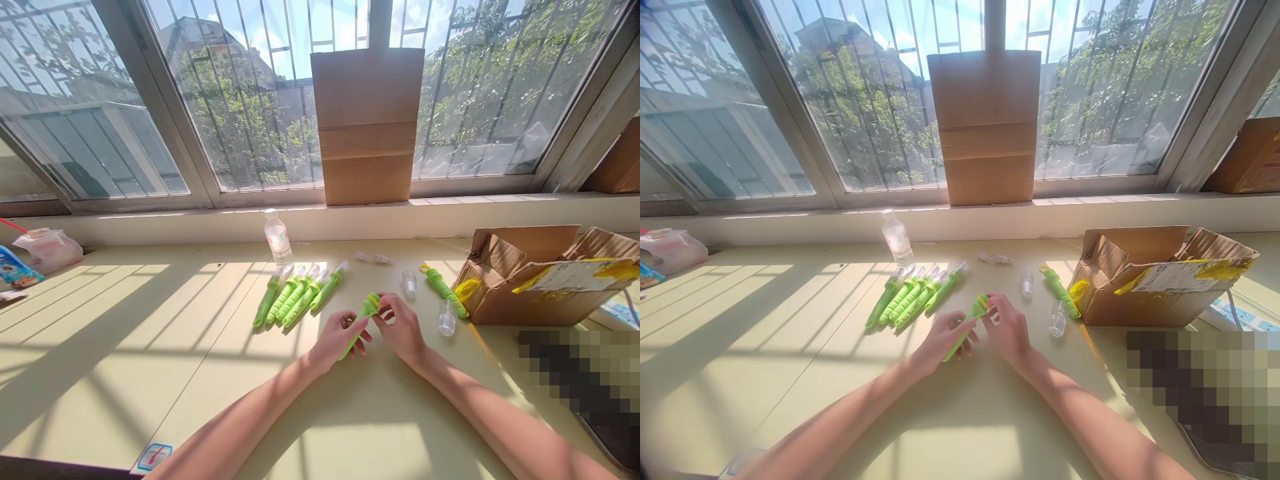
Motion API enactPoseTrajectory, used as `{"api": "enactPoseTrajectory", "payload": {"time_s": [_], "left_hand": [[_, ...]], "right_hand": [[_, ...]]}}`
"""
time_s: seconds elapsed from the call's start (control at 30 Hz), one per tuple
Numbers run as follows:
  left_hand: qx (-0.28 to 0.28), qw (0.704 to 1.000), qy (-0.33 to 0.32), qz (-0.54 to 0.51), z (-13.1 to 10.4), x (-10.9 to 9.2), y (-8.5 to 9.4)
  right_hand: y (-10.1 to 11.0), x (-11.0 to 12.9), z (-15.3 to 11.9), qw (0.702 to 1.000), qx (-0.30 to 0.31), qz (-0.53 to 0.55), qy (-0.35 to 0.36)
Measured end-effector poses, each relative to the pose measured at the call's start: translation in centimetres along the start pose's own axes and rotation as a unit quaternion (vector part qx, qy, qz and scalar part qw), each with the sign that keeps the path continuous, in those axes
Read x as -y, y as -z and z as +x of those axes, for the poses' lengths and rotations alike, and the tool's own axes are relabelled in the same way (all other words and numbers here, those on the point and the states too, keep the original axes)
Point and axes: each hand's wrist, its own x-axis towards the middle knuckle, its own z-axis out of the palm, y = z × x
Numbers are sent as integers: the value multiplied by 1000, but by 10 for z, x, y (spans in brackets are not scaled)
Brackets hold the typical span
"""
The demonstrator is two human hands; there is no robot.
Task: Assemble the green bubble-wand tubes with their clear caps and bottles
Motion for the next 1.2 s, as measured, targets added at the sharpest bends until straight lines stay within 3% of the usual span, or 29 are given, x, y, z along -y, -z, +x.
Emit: {"api": "enactPoseTrajectory", "payload": {"time_s": [0.47,0.77,1.2], "left_hand": [[43,998,10,-40,-1,-2,7],[16,999,-9,49,-1,-2,3],[-19,1000,-7,13,-1,0,-1]], "right_hand": [[3,4,3,997,14,61,-42],[0,-5,1,998,41,42,-28],[1,0,0,1000,28,-5,-1]]}}
